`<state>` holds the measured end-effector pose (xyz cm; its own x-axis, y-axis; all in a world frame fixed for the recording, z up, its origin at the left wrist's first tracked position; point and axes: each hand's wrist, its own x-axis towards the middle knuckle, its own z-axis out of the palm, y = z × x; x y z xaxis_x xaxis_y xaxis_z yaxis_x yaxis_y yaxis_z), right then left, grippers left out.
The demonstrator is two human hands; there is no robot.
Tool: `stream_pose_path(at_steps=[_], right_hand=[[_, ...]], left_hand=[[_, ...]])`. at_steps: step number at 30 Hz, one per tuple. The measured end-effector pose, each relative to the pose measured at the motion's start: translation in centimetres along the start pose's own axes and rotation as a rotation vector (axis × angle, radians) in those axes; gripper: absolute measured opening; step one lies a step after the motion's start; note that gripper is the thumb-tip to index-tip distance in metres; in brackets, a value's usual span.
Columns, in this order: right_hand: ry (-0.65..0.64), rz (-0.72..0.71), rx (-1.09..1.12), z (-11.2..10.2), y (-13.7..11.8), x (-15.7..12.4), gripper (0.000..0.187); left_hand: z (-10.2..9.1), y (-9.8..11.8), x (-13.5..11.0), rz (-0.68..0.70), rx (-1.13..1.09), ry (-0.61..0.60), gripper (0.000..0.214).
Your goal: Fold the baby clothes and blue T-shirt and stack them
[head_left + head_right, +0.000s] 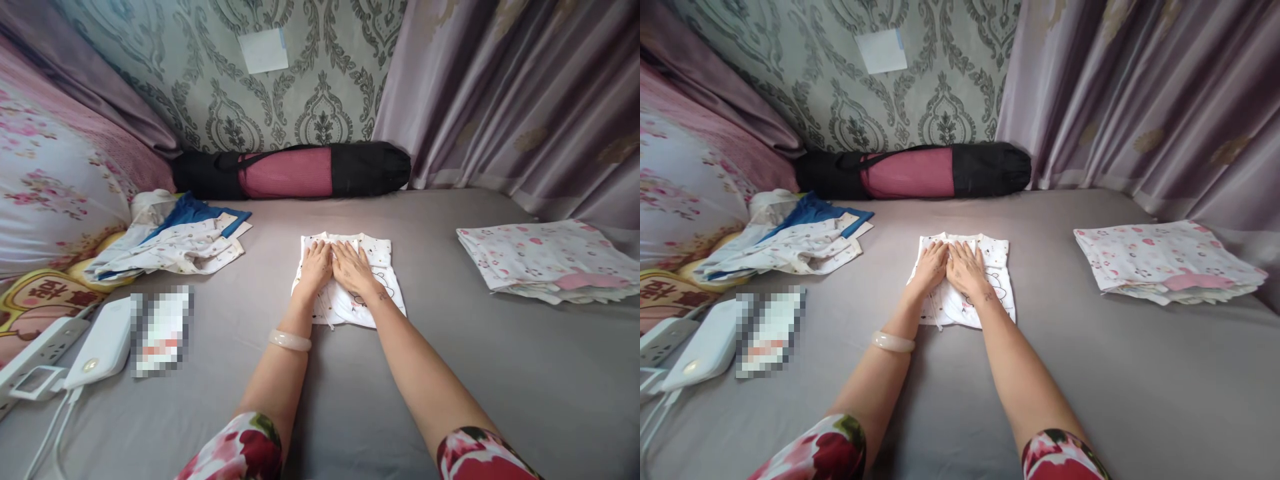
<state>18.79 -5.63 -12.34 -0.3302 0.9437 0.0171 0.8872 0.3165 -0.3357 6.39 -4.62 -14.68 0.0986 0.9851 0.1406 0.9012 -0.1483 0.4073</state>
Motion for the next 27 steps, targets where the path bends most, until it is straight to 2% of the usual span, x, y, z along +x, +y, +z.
stream_pose_path(at_steps=[10,14,19,27], right_hand=[[0.088,0.077,-0.031,-0.6,0.6,-0.2,0.056],[0.037,0.112,-0.031,-0.5,1.0,-0.1,0.056],[0.011,0.122,-0.036,-0.5,1.0,-0.1,0.057],[-0.020,0.137,-0.032,-0.5,1.2,0.1,0.058]], left_hand=[[-0.6,0.6,0.1,0.006,0.041,0.076,0.047],[-0.7,0.6,0.1,-0.074,0.143,0.020,0.052],[-0.8,0.8,0.1,-0.097,0.216,-0.046,0.055],[-1.9,1.1,-0.1,-0.128,0.149,0.004,0.046]])
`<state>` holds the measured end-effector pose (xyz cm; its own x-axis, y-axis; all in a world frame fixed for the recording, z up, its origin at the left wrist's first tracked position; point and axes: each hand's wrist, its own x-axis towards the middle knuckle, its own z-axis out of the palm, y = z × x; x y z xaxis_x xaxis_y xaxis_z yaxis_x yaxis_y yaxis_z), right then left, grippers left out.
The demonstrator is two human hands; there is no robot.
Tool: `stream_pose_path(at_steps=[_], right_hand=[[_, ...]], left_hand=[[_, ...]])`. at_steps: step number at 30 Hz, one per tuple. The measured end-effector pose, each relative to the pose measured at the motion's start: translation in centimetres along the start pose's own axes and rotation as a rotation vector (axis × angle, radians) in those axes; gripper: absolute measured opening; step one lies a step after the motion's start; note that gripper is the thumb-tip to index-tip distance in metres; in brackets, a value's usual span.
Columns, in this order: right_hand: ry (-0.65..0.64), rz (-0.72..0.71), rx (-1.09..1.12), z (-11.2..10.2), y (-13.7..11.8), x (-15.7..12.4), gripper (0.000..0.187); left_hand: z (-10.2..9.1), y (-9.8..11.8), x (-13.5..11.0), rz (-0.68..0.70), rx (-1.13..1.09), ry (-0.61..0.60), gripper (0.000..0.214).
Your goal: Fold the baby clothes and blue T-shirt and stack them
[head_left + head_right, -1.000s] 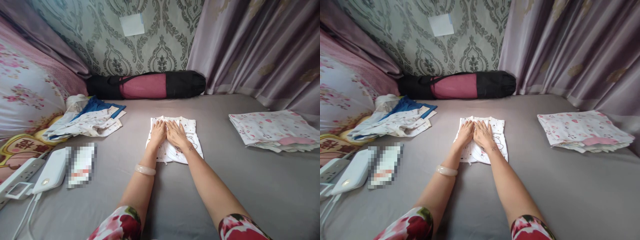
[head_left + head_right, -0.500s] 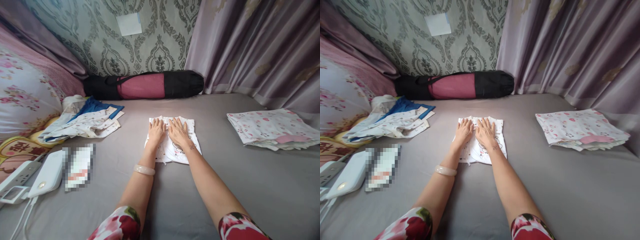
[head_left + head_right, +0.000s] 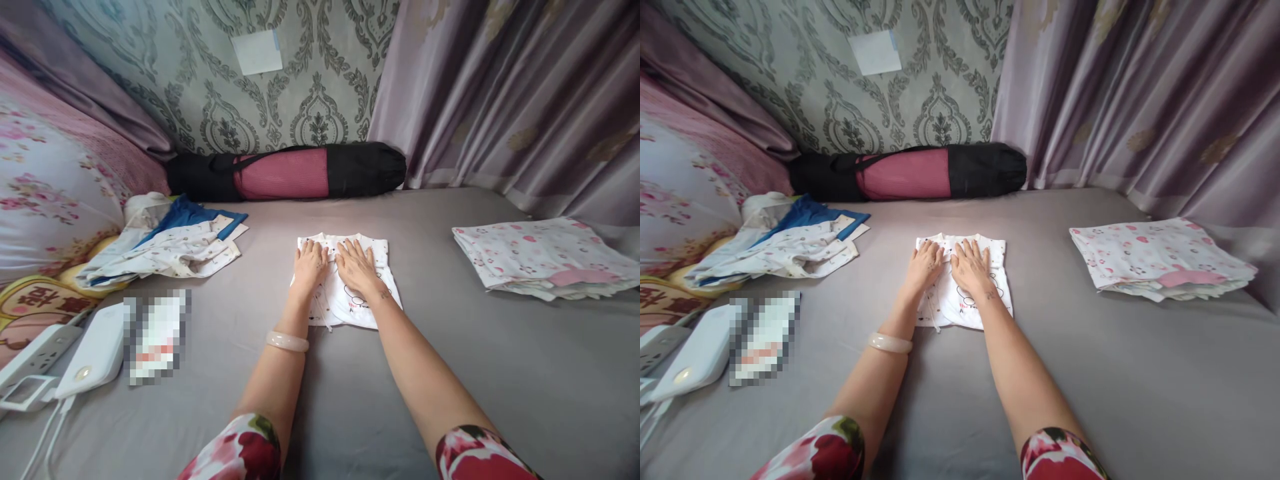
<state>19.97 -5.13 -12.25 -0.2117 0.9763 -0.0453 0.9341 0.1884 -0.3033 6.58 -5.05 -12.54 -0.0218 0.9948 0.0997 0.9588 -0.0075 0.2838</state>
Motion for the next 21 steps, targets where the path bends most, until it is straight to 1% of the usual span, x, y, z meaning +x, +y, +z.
stream_pose_path(at_steps=[2,5,8,10,14,17,19,21], right_hand=[[0.003,0.012,0.007,-0.1,0.1,0.0,0.058],[0.062,0.049,0.004,-0.4,0.3,0.0,0.058],[0.126,0.120,-0.018,-0.7,0.7,0.0,0.058],[0.141,0.180,-0.035,-0.6,1.1,0.2,0.058],[0.114,0.274,-0.050,-0.2,1.7,0.5,0.061],[0.104,0.282,-0.059,0.1,2.0,0.6,0.061],[0.099,0.281,-0.057,0.1,2.1,0.7,0.062],[0.090,0.282,-0.044,0.0,2.2,0.7,0.062]], left_hand=[[-0.3,-0.1,0.0,-0.018,-0.023,0.028,0.046],[-0.4,-0.3,0.1,-0.029,-0.028,0.054,0.048],[-0.2,-0.4,0.2,-0.033,-0.026,0.035,0.052],[0.0,-0.4,0.3,-0.042,-0.027,0.007,0.054],[0.4,-0.3,0.3,-0.046,-0.014,-0.069,0.057],[0.4,-0.5,0.4,-0.027,-0.031,-0.083,0.053],[-0.1,-0.9,0.5,-0.017,-0.090,-0.079,0.046],[-1.0,-1.8,0.6,-0.032,-0.176,-0.060,0.042]])
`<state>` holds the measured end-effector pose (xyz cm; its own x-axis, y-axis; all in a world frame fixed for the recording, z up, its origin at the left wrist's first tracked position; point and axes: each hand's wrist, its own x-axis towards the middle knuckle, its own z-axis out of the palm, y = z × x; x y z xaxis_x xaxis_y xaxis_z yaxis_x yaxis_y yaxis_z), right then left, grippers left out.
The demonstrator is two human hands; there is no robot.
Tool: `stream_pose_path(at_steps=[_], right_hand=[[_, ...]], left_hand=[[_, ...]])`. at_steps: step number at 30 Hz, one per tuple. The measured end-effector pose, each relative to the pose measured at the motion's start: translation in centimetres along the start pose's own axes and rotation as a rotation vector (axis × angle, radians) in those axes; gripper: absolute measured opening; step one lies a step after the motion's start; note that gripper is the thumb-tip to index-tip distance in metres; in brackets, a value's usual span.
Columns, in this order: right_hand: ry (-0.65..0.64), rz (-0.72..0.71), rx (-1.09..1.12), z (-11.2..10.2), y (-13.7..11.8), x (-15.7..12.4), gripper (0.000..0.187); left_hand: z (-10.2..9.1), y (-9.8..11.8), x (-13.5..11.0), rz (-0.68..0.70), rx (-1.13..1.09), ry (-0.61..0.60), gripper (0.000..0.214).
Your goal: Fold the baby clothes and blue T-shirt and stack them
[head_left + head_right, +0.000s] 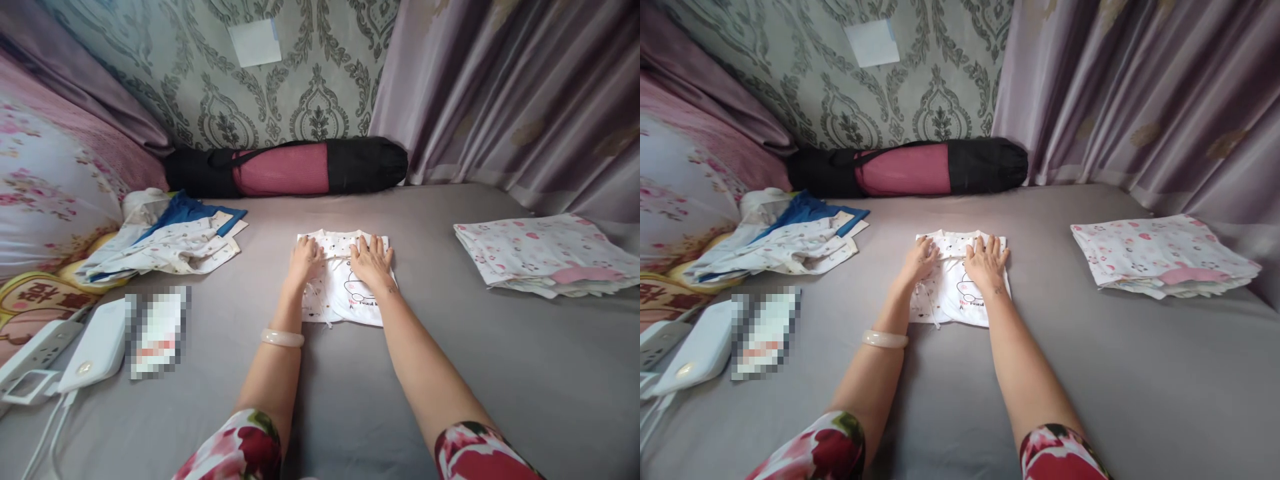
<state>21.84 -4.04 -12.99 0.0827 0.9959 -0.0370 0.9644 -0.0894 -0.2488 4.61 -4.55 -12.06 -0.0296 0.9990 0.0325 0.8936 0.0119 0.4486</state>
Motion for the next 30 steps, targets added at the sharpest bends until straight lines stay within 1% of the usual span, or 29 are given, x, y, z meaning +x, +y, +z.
stream_pose_path(at_steps=[3,6,9,14,18,22,26,30], right_hand=[[0.008,-0.001,0.020,-0.3,0.0,0.0,0.061],[0.039,-0.067,0.033,-0.8,-0.7,-0.4,0.060],[0.015,-0.191,0.069,-1.3,-2.1,-1.4,0.058],[-0.058,-0.381,0.090,-1.2,-4.7,-3.2,0.058],[-0.076,-0.473,0.050,-0.5,-5.9,-4.4,0.058],[-0.117,-0.491,0.032,0.2,-6.3,-5.1,0.059],[-0.120,-0.486,0.026,0.7,-6.3,-5.2,0.059],[-0.131,-0.486,0.031,0.7,-6.2,-5.0,0.059]], left_hand=[[-2.3,-1.4,-0.4,-0.121,-0.097,0.008,0.041],[-4.6,-2.7,-1.3,-0.278,-0.147,-0.093,0.033],[-5.9,-3.2,-2.1,-0.333,-0.162,-0.191,0.023],[-6.5,-2.4,-2.7,-0.353,-0.122,-0.291,0.014],[-7.3,-1.8,-3.1,-0.369,-0.062,-0.387,0.011],[-7.8,-2.1,-3.6,-0.350,-0.082,-0.434,0.014],[-7.9,-2.7,-3.7,-0.341,-0.126,-0.463,0.017],[-8.5,-3.0,-4.0,-0.358,-0.115,-0.427,0.012]])
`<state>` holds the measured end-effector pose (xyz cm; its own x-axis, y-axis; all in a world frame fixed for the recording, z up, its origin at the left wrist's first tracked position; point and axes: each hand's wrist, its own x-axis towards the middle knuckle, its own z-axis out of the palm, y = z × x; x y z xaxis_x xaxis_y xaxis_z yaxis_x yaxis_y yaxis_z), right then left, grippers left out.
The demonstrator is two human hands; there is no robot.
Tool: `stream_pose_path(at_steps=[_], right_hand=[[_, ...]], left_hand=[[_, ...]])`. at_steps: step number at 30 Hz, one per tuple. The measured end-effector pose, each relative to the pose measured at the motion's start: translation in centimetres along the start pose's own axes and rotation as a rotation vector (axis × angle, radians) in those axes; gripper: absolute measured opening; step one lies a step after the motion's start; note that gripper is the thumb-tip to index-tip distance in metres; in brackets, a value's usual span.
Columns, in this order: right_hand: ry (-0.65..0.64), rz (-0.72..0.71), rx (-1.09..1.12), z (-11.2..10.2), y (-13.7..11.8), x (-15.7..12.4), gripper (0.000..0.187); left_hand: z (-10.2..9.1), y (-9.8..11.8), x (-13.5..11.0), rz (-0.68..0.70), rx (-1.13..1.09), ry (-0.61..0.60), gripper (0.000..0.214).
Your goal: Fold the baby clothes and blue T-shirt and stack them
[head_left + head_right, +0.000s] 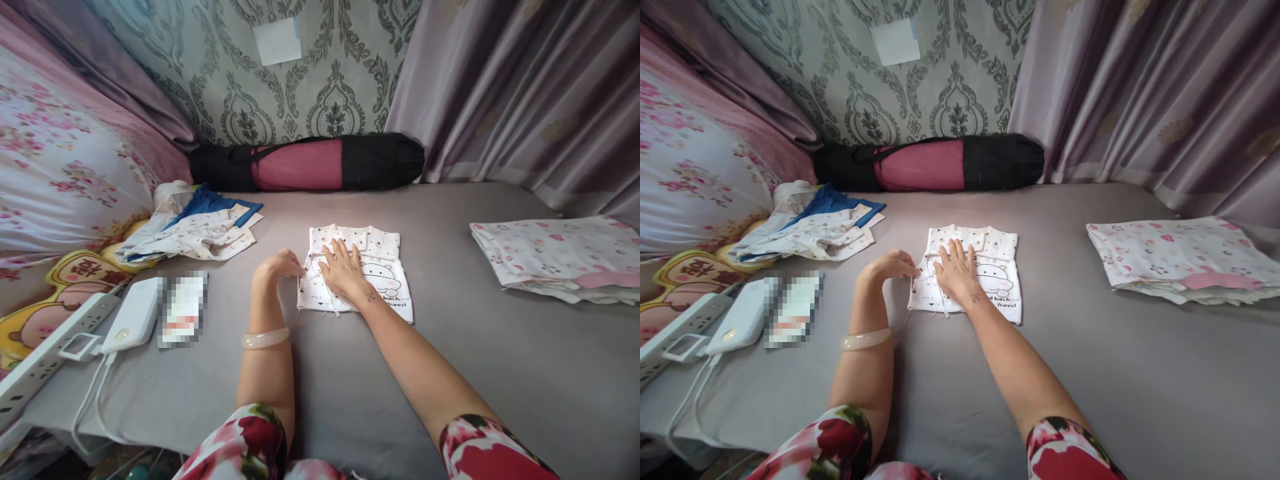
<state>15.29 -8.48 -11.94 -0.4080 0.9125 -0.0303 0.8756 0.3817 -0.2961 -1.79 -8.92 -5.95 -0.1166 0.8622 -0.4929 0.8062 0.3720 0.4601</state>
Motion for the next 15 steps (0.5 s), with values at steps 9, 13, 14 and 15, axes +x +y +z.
stream_pose_path(at_steps=[9,13,14,15], right_hand=[[-0.010,-0.013,0.044,0.0,0.3,0.1,0.061],[-0.037,-0.003,0.137,-1.2,0.6,0.2,0.063],[-0.037,0.011,0.168,-1.7,0.8,0.2,0.064],[-0.030,0.029,0.196,-2.2,1.0,0.3,0.065]], left_hand=[[-2.0,-0.7,-2.1,-0.033,-0.202,0.110,0.010],[-2.6,-1.4,-2.5,-0.012,-0.208,0.203,0.014],[-2.7,-1.4,-2.5,-0.009,-0.186,0.216,0.014],[-2.8,-1.3,-2.6,0.000,-0.161,0.226,0.015]])
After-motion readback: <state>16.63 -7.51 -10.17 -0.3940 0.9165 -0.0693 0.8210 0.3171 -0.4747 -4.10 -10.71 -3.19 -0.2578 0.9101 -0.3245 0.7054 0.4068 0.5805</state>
